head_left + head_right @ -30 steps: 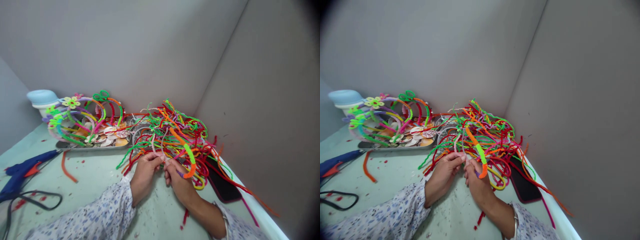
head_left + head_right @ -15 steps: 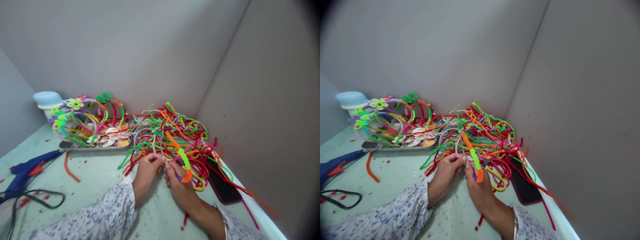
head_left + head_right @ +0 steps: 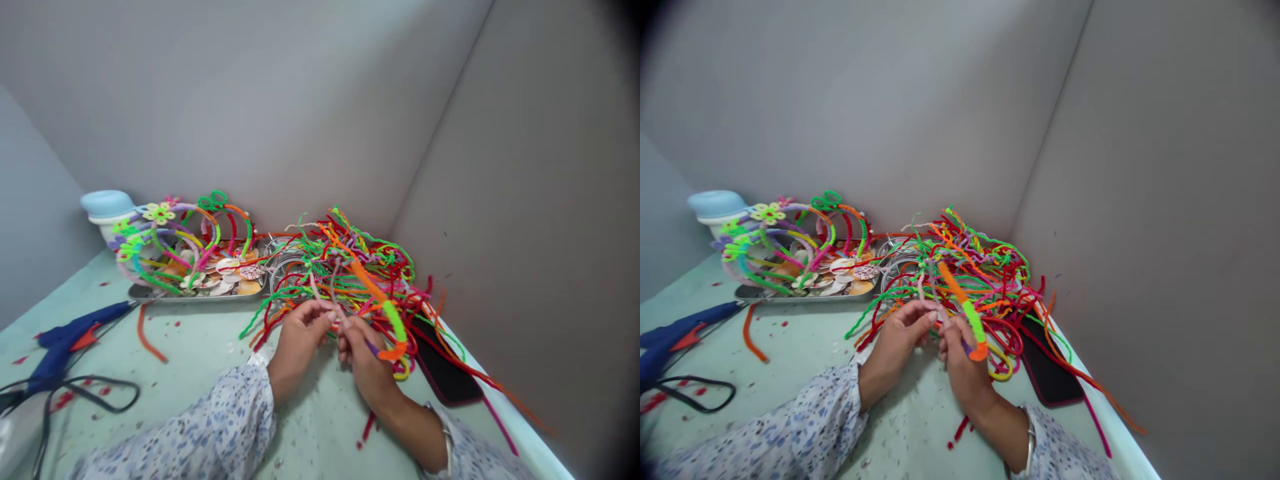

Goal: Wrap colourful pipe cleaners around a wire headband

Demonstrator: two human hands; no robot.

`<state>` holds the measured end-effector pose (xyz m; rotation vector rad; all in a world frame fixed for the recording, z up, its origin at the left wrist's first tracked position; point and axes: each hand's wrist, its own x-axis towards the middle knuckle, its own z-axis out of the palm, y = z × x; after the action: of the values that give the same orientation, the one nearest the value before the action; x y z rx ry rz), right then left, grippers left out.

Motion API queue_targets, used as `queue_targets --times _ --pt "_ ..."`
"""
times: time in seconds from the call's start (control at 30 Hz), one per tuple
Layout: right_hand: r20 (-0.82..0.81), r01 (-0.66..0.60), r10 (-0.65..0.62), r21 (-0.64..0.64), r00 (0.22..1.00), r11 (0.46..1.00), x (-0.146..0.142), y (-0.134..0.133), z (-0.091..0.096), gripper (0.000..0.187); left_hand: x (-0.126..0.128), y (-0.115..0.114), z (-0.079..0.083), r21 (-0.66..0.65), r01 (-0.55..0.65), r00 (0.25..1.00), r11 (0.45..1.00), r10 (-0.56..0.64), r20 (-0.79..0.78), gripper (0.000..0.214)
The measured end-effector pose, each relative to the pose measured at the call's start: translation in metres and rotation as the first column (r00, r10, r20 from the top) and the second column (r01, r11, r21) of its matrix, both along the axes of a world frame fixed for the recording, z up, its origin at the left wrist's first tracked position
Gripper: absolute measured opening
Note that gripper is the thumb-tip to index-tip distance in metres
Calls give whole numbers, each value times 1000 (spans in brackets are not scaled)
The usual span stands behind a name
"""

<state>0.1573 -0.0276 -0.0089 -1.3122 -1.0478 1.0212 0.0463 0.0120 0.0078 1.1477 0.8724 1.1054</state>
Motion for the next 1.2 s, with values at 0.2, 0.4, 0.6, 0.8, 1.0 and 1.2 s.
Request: queue_targets --times 0.2,0.4,0.6,0.8,1.0,1.2 --pt "-103 -8 32 225 994 974 0 -10 10 29 -13 -17 21 62 76 995 995 -79 57 36" --pt "-32 -223 233 185 972 957 -13 -26 22 30 -30 -43 35 95 149 989 984 -147 -23 28" --pt "-158 -303 294 -32 942 953 -20 -28 15 26 -41 -44 13 246 22 981 969 27 -193 17" --pt "-123 -312 303 -62 945 948 -17 -28 8 24 -49 -43 -3 318 72 949 945 33 -314 28" --pt "-83 -346 339 -90 937 934 -16 -29 3 25 -46 -38 -7 255 57 943 965 32 -332 30" --pt "-33 -353 352 -72 936 933 -21 -28 1 25 -45 -34 -6 204 48 940 978 25 -340 27"
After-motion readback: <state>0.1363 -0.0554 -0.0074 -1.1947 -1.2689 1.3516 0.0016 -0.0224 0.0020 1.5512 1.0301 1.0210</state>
